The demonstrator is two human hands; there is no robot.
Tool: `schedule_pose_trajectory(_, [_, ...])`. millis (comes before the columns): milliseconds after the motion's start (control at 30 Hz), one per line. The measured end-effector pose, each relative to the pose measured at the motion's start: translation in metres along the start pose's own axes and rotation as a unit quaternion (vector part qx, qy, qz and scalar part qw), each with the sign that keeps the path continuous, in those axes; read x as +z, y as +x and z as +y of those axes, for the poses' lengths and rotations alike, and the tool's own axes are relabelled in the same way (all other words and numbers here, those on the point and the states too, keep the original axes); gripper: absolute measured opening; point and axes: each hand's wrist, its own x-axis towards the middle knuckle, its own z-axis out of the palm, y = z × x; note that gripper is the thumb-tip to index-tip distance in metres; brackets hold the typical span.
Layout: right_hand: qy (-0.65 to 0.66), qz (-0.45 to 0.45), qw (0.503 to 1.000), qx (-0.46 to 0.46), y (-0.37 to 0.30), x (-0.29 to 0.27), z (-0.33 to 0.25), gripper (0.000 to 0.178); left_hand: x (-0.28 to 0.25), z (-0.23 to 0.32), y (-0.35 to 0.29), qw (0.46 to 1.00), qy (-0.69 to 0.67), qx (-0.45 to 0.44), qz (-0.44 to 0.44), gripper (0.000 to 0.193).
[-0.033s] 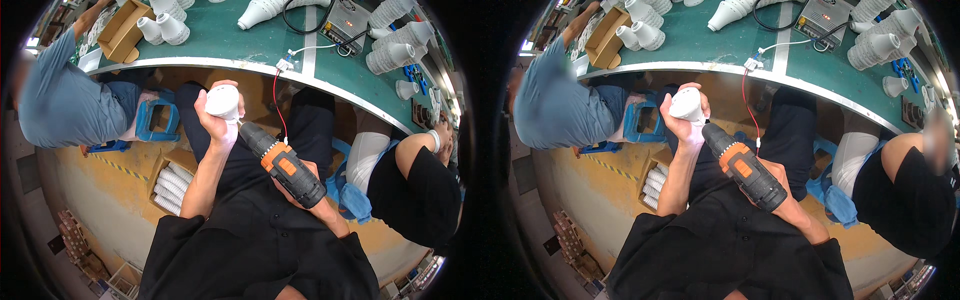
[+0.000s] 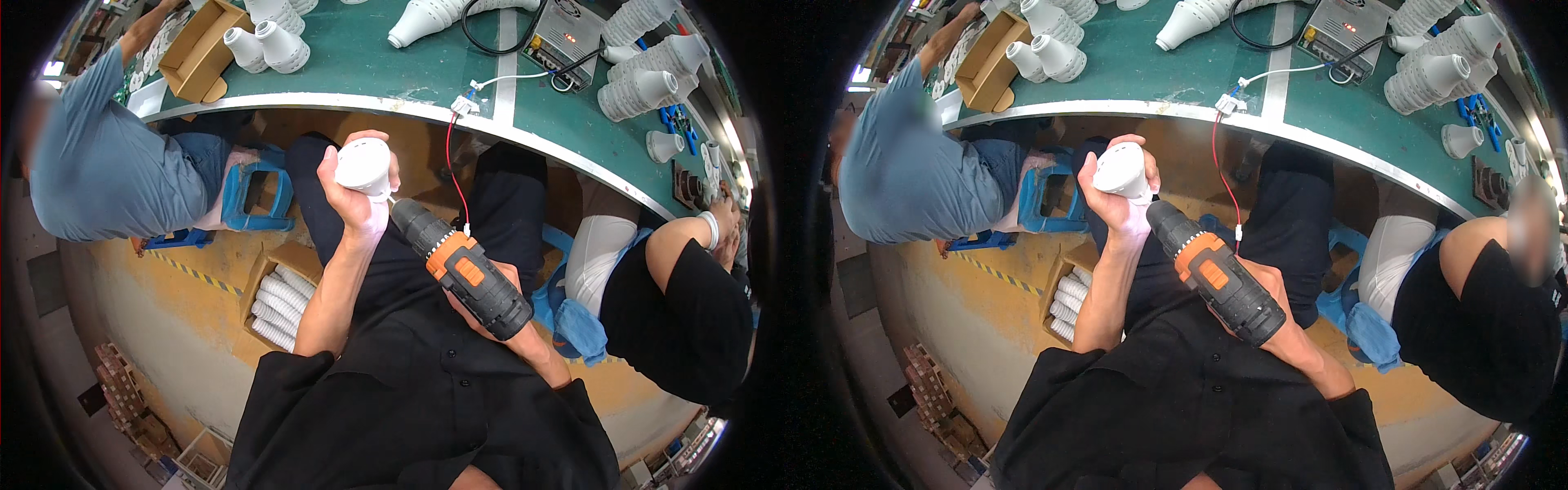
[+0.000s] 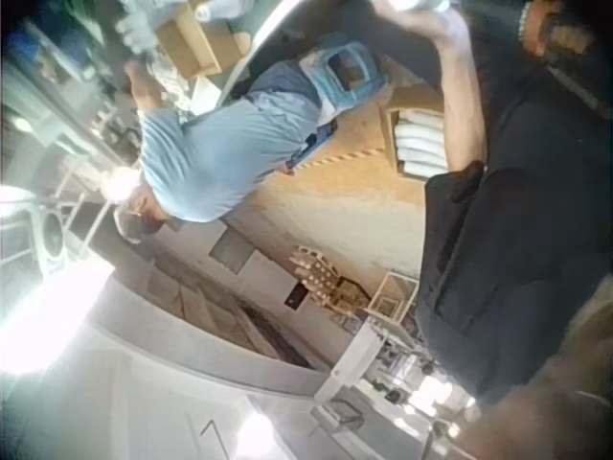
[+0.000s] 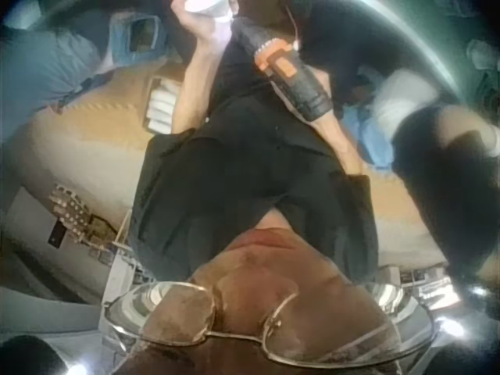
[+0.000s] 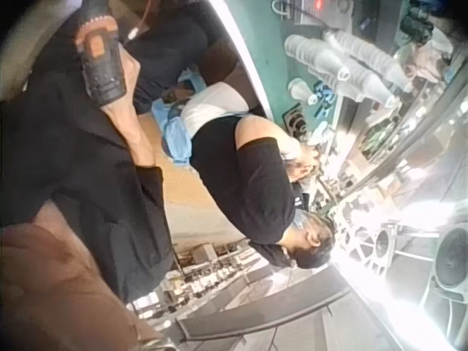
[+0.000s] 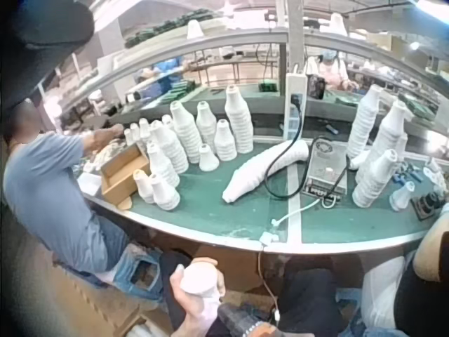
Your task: Assembling LED light bulbs on a factory production line using a power drill.
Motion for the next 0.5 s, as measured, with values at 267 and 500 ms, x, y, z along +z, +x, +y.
schedule_pose_trajectory(267, [0.017, 0.001, 1.0, 0.009, 0.002, 0.002, 0.002, 0.025, 0.001, 0.002, 0.004, 1.0, 0.001, -0.002, -0.001, 0.067])
schedule_pose_trajectory(500, [0.001, 0.003, 1.0, 0.008, 0.005, -0.001, -0.005, 0.028, 0.01, -0.003, 0.002, 0.998, -0.024, -0.017, 0.048, 0.067])
